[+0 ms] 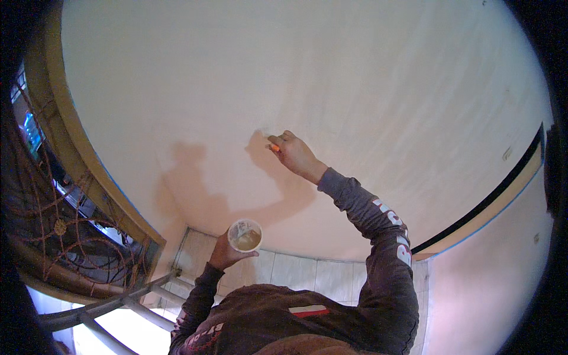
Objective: The person paints a ceiling using a small brush and a cup of paint. They repeatedly dip the brush into the cup and apply paint to the ceiling surface in a continuous motion.
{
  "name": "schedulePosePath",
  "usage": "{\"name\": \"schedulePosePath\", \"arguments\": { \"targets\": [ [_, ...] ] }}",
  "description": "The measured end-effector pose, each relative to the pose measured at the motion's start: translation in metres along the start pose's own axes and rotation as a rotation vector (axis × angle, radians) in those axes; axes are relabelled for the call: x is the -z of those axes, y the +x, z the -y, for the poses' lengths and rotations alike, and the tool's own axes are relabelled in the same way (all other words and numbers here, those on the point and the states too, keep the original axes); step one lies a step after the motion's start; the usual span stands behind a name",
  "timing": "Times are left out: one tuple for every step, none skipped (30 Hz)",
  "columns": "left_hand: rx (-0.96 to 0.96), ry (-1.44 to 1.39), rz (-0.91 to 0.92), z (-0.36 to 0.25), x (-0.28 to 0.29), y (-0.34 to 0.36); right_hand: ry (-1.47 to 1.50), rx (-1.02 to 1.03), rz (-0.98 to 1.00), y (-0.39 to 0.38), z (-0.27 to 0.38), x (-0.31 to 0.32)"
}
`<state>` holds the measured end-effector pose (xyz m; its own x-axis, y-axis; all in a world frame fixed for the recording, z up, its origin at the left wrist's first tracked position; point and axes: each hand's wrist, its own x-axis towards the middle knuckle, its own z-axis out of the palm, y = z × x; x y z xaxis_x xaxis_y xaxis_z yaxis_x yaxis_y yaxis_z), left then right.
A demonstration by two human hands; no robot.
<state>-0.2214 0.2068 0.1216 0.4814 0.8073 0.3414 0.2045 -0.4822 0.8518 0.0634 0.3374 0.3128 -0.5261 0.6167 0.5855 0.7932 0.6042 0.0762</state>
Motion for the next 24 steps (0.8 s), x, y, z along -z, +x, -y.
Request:
{"name": "schedulePosePath", "arguments": {
  "targets": [
    [-0.018,0.010,0.010,0.000,0.003,0.000,0.007,-0.074,0.049,0.006,-0.002,0.006],
    [-0.002,-0.001,0.021,0.000,0.006,0.000,0.014,-0.149,0.099,0.019,-0.011,0.016],
    [0.013,-0.013,0.032,-0.001,0.010,0.001,0.020,-0.223,0.148,0.035,-0.022,0.028],
    [0.021,-0.028,0.057,-0.005,0.010,0.004,0.102,-0.207,0.129,0.051,-0.043,0.047],
    [0.029,-0.081,0.081,0.001,0.008,0.004,0.190,-0.185,0.107,0.072,-0.066,0.066],
    [0.040,-0.128,0.094,0.013,0.005,0.004,0.218,-0.139,0.065,0.097,-0.081,0.087],
    [0.057,-0.173,0.089,0.019,0.006,0.004,0.127,-0.203,0.095,0.133,-0.069,0.118],
    [0.063,-0.168,0.084,0.011,0.004,0.008,0.106,-0.101,0.049,0.153,-0.093,0.147],
    [0.073,-0.168,0.078,-0.003,0.004,0.010,-0.005,-0.051,-0.059,0.172,-0.108,0.178],
    [0.106,-0.158,0.033,-0.008,0.010,0.006,-0.077,-0.033,-0.076,0.195,-0.078,0.207],
    [0.097,-0.159,0.052,-0.010,0.008,0.008,-0.151,-0.012,-0.165,0.207,-0.088,0.238],
    [0.095,-0.161,0.060,-0.010,0.008,0.007,-0.166,0.060,-0.157,0.217,-0.084,0.269],
    [0.075,-0.176,0.107,-0.012,0.001,0.013,-0.194,0.273,-0.183,0.230,-0.121,0.303],
    [0.104,-0.195,0.092,-0.007,0.005,0.009,0.030,0.022,-0.237,0.245,-0.091,0.307],
    [0.125,-0.214,0.096,-0.001,0.007,0.006,-0.141,-0.011,-0.269,0.261,-0.075,0.316],
    [0.135,-0.242,0.120,0.000,0.009,0.013,-0.059,0.023,-0.320,0.273,-0.080,0.331],
    [0.119,-0.214,0.091,0.006,0.008,0.013,-0.065,0.040,-0.386,0.284,-0.072,0.335],
    [0.104,-0.195,0.078,0.011,0.004,0.012,-0.300,0.136,-0.469,0.281,-0.053,0.340],
    [0.089,-0.177,0.062,0.013,0.000,0.011,-0.441,0.147,-0.507,0.279,-0.032,0.342],
    [0.082,-0.181,0.066,0.011,-0.005,0.011,-0.601,0.216,-0.542,0.270,-0.038,0.344],
    [0.082,-0.174,0.043,0.006,-0.005,0.011,-0.739,0.306,-0.587,0.270,-0.040,0.340],
    [0.088,-0.159,0.013,0.003,-0.002,0.012,-0.786,0.280,-0.567,0.268,-0.049,0.321],
    [0.106,-0.205,-0.004,-0.003,0.001,0.011,-0.837,0.254,-0.544,0.262,-0.062,0.297],
    [0.122,-0.251,-0.020,-0.012,0.005,0.010,-0.890,0.226,-0.518,0.254,-0.074,0.271]
  ]
}}
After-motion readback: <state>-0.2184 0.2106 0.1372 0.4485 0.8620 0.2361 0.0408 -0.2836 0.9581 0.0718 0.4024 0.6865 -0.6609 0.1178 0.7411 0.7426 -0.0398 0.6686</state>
